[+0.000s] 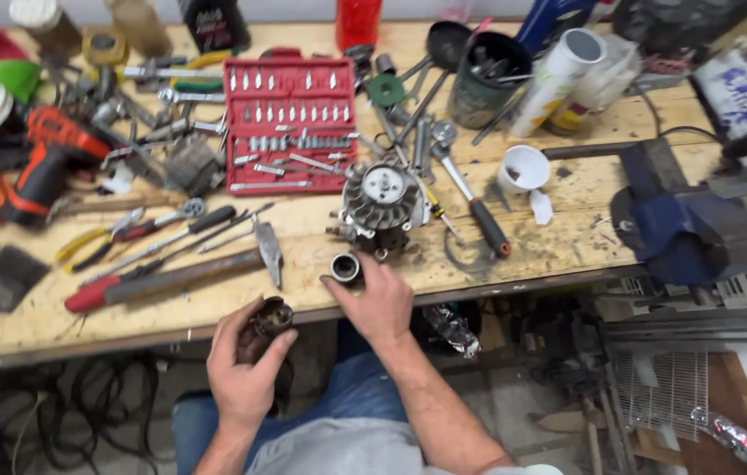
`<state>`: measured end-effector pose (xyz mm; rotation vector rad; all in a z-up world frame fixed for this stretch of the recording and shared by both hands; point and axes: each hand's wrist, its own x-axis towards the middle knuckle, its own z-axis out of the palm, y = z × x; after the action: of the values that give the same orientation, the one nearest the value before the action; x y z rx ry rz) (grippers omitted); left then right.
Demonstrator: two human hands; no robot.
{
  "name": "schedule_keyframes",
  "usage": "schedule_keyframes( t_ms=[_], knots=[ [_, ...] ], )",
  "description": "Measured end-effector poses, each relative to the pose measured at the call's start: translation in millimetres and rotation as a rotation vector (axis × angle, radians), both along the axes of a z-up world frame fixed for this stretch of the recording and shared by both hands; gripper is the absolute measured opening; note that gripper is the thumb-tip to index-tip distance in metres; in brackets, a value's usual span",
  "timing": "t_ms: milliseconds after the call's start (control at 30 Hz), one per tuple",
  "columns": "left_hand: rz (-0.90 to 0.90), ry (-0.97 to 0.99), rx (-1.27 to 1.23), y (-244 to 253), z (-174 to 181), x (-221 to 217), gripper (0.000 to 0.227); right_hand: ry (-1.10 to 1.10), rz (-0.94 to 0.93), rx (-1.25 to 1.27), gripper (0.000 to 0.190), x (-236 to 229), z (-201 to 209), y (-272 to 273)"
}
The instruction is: The person uses a hammer to tap a small cylindrical metal component on a workbench. They then use a screwdriver to pry and remove a black rubber seal from the component. Finally, they place a new black rubber seal onto the component and press it into place by hand.
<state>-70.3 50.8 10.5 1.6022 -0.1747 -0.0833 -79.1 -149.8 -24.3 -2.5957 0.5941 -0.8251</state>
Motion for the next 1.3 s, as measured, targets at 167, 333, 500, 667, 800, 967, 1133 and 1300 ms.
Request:
schedule_keyframes(
  t_ms=[167,333,500,667,800,967,1133,1300],
  knots=[
    [-0.086,-0.046,-0.029,-25,-2,20,0.061,-0.111,0.170,0.296,0.047,-30,41,-12],
    [-0.102,-0.057,-0.048,-56,-8,37,0.061,-0.091,-0.038,0.466,0.052,-52,81,-86],
    [-0.039,-0.184,0.057,-73,-30,44,0.058,-0.281,-0.026,0.097,0.047,38,125,-180],
    [0.015,-0.221,0.065,-81,-56,47,0.061,0.079,0.142,-0.048,0.043,179,137,-227],
    [0.005,-0.081,0.004,-80,-78,53,0.065,0.379,0.165,-0.238,0.040,288,92,-278],
    [-0.014,-0.187,0.037,-77,-109,53,0.065,0.564,0.072,-0.110,0.028,344,61,-299],
    [-0.065,-0.288,0.236,-75,-130,55,0.069,0.690,0.066,-0.106,0.035,374,13,-337],
    [-0.060,-0.344,0.135,-71,-62,52,0.059,0.594,0.057,-0.035,0.052,281,148,-232]
  ],
)
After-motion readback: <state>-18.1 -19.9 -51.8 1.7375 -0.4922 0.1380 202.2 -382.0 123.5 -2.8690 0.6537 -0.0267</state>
